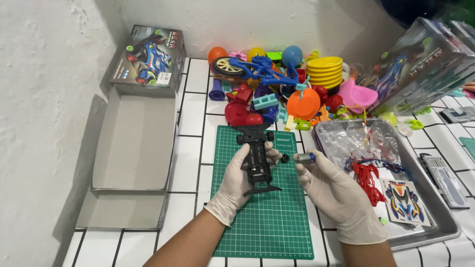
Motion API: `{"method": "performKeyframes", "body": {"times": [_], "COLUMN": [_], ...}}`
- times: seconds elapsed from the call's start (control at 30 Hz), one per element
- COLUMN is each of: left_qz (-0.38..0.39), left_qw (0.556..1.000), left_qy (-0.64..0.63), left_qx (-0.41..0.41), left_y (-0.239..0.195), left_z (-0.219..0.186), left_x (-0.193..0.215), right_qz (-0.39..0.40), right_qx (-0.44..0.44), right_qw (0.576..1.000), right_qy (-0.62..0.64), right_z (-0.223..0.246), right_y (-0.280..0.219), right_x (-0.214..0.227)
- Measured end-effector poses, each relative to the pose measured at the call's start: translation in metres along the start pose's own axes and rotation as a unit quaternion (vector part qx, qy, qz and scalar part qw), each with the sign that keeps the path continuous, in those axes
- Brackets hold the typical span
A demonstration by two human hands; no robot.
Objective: Assembling a toy car chassis by installing gears, axles, and motor components on a workspace.
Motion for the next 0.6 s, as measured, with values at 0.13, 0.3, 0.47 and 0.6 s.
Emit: {"method": "performKeyframes", "body": {"times": [0.13, 0.3, 0.47, 0.6], "left_qz": [-0.022, -0.031, -0.046, -0.043], "left_qw": [0.999, 0.999, 0.998, 0.997], "left_qy": [0.028, 0.021, 0.037, 0.066], "left_qx": [-0.014, -0.014, -0.023, -0.018], "left_y": [-0.001, 0.000, 0.000, -0.003], "left_z": [-0.002, -0.001, -0.003, -0.004], "left_x": [0.001, 0.006, 0.002, 0.000], "right_qz": [-0.039, -0.071, -0.084, -0.053], "right_qx": [0.005, -0.037, -0.005, -0.026], "right_qw": [0.996, 0.989, 0.992, 0.993], "right_qy": [-0.078, -0.124, -0.098, -0.099], "right_z": [-0.002, -0.009, -0.004, 0.004], "right_y": [0.013, 0.020, 0.021, 0.009], "right_x": [0.006, -0.004, 0.002, -0.020]}}
Point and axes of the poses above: each hand's wrist, its own y-axis towards the middle knuckle, its own x-axis out of the back of the hand, z = x × y, the point moved 5 cm from there along y, towards the middle knuckle, and after that the axes turned 13 degrees about z, right-handed, at the moved point
